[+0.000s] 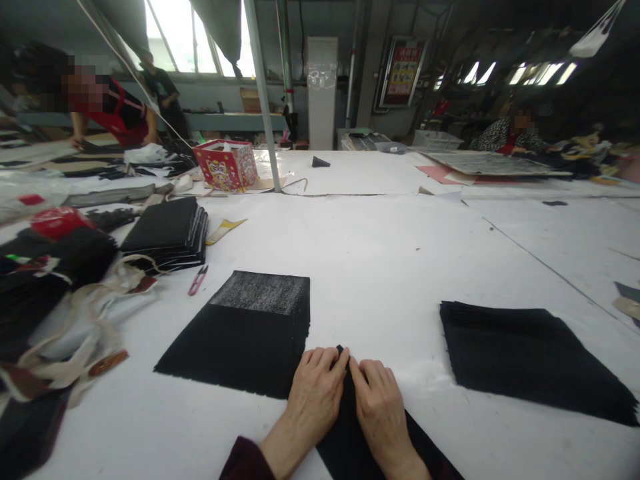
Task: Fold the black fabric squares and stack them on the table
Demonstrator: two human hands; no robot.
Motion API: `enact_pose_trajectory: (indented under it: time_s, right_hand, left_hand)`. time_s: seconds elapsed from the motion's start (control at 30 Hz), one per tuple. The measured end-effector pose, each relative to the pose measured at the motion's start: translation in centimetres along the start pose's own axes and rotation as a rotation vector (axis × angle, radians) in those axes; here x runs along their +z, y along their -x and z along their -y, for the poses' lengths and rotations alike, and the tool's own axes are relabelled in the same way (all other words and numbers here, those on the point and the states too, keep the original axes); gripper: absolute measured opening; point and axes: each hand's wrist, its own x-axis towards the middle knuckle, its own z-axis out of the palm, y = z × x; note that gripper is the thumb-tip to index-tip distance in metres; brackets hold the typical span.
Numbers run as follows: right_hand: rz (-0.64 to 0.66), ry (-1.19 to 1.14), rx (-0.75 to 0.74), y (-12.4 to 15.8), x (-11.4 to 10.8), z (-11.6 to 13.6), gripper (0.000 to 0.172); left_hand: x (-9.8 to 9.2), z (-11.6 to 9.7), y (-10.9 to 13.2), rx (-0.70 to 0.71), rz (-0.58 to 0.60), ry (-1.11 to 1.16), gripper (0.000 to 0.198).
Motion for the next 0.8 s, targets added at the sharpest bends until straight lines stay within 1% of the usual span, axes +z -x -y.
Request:
enact_pose_trajectory:
  time_s: [0.13,0.27,0.37,0.43,0.53,0.63,0.8]
  right_hand:
    - [0.005,0.013,0.001,0.1,0.0,0.0,0.033]
    - [0.004,0.030,0.002,0.1,0.1,0.1,0.031]
    - [0.009,0.033,0.015,-0.4,0.2,0.4,0.031]
    - [0.014,0.034,0.029,-0.9,0.4,0.5,0.030]
    - [0.014,0.014,0.043,-1.2,0.4,0.5,0.027]
    - [0.013,-0.057,0.052,-0.7,0.0,0.1,0.028]
    - [-0.018,-0.132,0.053,1.3,-0.9,-0.9,0.030]
  left_hand:
    - [-0.6,-0.1,0.0,-0.016,0.005,-0.023,0.041]
    - [-1.6,0.0,0.2,-0.032,-0.040,-0.055,0.044]
    - [-1.9,0.2,0.2,0.044,-0.037,-0.089,0.048]
    - [-1.8,0.5,0.0,0.105,0.001,-0.123,0.046]
    - [-1.5,1.0,-0.4,0.157,0.044,-0.178,0.042]
    - [-1.6,1.1,-0.4,0.183,0.049,-0.207,0.043]
    - [-2.1,0.5,-0.1,0.194,0.070,-0.225,0.048]
